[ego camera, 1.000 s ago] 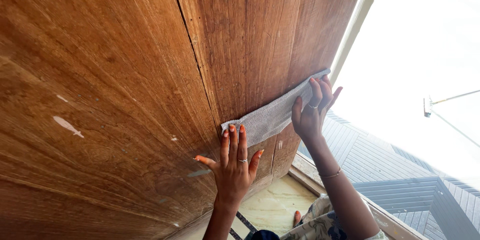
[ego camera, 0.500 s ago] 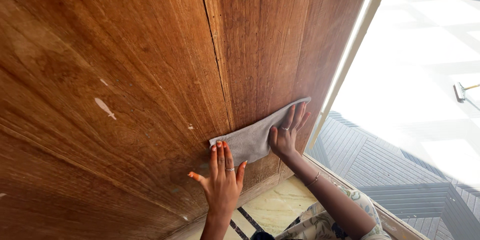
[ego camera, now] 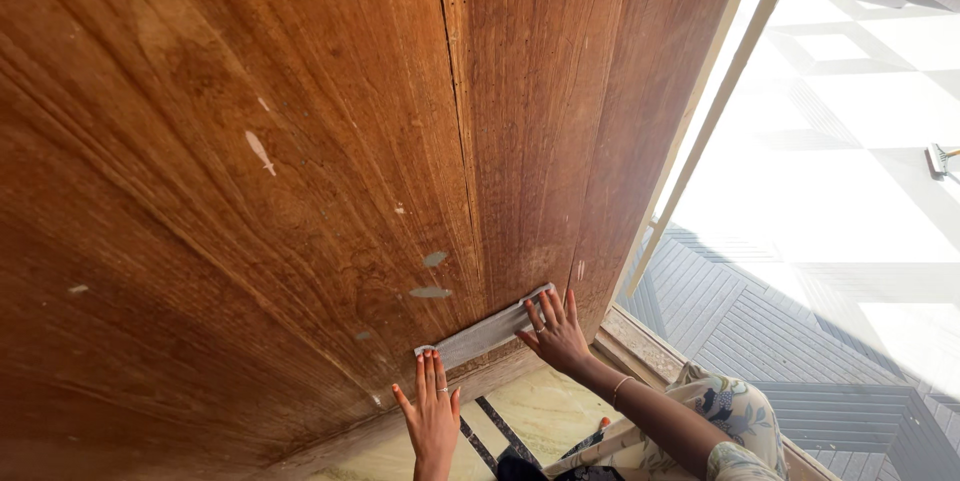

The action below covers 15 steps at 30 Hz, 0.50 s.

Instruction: The person wipes the surface of a wooden door using a cloth.

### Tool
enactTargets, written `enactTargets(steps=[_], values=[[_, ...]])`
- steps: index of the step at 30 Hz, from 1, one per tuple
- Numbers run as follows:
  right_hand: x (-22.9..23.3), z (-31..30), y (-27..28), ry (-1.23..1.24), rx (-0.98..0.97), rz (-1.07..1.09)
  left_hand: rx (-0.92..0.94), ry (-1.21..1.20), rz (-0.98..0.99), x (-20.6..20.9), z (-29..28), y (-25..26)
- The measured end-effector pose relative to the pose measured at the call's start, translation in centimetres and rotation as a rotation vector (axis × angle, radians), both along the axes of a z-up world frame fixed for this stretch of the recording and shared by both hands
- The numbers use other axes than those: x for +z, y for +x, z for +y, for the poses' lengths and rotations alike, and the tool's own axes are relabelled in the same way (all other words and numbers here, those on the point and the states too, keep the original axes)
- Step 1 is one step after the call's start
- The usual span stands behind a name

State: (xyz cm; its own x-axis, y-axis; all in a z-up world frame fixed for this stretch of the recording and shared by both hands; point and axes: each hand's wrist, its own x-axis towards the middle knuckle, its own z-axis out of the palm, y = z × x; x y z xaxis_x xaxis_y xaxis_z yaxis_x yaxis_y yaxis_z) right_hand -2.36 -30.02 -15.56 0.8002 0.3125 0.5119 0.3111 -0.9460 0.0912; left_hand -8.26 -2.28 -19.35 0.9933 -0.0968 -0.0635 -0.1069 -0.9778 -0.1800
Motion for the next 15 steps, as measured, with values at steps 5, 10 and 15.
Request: enactTargets(steps=[5, 10, 15], values=[[0.1, 2.3, -4.3, 0.047, 0.129, -0.01, -0.009, 0.04, 0.023, -1.8, 2.0, -1.7], [2.3, 5.7, -5.2, 0.259, 0.124, 0.043, -0.155, -0.435, -0.673, -1.1, 2.3, -1.4], [9.7, 8.7, -2.0, 0.429, 0.101, -0.181, -0.102, -0.474, -0.865, 8.4, 1.2, 1.5]])
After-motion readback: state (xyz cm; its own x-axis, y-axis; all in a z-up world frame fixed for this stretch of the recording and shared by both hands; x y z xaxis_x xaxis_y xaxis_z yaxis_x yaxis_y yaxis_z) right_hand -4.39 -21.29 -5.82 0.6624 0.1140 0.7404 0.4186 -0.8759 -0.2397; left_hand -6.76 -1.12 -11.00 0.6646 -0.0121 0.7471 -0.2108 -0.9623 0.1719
